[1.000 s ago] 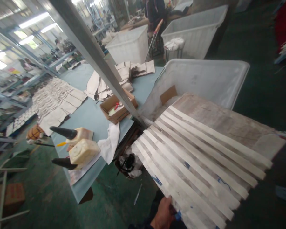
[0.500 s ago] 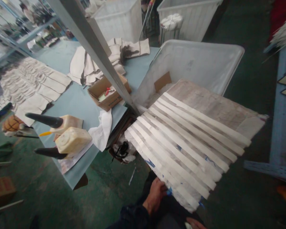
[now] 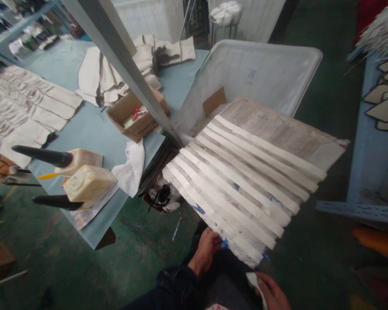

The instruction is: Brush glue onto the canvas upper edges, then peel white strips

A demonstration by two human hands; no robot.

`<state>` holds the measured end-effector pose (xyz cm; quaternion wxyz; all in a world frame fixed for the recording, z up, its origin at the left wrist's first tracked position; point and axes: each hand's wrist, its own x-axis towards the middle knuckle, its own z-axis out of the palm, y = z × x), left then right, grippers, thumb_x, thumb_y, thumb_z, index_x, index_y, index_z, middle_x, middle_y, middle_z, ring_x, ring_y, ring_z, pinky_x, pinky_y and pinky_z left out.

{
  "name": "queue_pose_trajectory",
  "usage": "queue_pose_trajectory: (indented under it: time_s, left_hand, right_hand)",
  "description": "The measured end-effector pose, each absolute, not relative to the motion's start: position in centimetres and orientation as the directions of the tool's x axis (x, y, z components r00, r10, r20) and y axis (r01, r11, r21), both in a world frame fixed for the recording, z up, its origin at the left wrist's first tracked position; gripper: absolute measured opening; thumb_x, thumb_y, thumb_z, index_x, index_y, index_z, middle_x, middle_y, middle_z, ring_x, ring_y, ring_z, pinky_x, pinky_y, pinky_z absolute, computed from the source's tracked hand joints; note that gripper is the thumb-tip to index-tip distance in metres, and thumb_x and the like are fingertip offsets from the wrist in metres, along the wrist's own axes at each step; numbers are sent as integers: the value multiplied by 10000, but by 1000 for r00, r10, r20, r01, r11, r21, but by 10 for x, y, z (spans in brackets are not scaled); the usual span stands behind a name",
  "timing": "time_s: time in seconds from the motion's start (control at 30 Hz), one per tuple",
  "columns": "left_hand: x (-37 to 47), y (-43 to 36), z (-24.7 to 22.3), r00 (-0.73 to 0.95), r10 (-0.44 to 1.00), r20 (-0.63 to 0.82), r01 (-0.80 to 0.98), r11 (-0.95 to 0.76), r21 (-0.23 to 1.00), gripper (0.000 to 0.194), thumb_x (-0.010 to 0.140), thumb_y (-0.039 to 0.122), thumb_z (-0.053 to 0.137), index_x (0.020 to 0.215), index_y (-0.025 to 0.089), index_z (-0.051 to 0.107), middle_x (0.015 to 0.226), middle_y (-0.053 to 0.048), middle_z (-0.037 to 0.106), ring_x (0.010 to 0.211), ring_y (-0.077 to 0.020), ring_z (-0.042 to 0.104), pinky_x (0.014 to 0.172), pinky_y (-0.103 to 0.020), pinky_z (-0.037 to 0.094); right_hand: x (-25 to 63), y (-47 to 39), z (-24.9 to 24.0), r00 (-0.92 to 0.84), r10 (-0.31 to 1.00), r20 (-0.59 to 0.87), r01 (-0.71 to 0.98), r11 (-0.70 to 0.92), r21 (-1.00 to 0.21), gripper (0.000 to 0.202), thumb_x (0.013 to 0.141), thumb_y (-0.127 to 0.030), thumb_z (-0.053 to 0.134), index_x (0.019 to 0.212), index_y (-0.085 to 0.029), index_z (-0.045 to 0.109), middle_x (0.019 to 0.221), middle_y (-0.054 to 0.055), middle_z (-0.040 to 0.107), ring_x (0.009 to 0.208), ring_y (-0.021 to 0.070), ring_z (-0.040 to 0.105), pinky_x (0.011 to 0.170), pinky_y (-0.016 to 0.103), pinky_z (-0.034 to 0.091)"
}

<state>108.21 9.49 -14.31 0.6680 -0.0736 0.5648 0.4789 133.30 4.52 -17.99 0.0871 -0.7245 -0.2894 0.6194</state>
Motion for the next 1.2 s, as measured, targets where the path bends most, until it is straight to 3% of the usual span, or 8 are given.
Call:
queue_pose_trajectory:
  time_s: [0.1,0.27,0.47,0.63,0.9,1.1,1.2]
  left_hand:
    - [1081,94,-145,-104,552,-827,-732,521,440,314,708,271,719,1004,167,700,989,-100,788,818,-210,710,776,-336,533]
    - [1079,97,-142,-95,529,-843,-734,535,418,265,695,239,731,951,178,695,898,-57,785,749,-184,701,725,-296,530]
    - [1079,106,-137,-88,496,-864,-740,548,390,133,774,198,661,900,177,695,856,-48,789,724,-172,700,720,-287,535]
    - [1078,107,-136,-77,472,-878,-738,566,369,117,810,174,610,890,151,693,833,-69,777,726,-175,710,737,-296,560]
    - [1079,110,-137,-114,418,-901,-736,574,359,83,805,144,581,745,175,630,662,-12,693,604,-140,653,650,-269,550]
    - [1081,107,-140,-115,424,-898,-721,587,369,26,783,183,614,783,178,639,725,-28,721,664,-151,674,705,-288,557]
    - [1084,106,-140,-122,448,-886,-702,592,396,88,760,224,652,837,182,648,799,-40,747,721,-164,683,735,-296,544]
  right_hand:
    - [1328,54,-166,75,529,-845,233,-833,-501,591,600,-664,715,966,-200,711,825,85,776,824,301,713,740,370,554]
    - [1315,61,-154,40,472,-881,134,-876,-463,541,564,-573,726,929,-173,716,736,51,738,685,242,660,643,338,493]
    - [1305,54,-158,27,438,-899,75,-897,-435,480,588,-429,738,965,-134,765,807,71,774,686,220,652,635,314,478]
    - [1309,61,-155,77,480,-874,14,-877,-481,475,676,-468,716,1030,-152,749,867,62,780,766,229,680,679,307,497]
    - [1298,77,-147,-78,548,-833,-43,-836,-547,379,714,-429,700,946,-141,787,810,53,779,769,226,666,695,301,499]
    - [1289,82,-142,-96,542,-835,-73,-840,-538,462,672,-435,688,1006,-129,782,831,64,783,710,223,645,666,311,482]
    - [1287,85,-134,-126,528,-840,-72,-849,-523,500,670,-428,669,1058,-133,780,871,75,793,743,251,669,665,321,484]
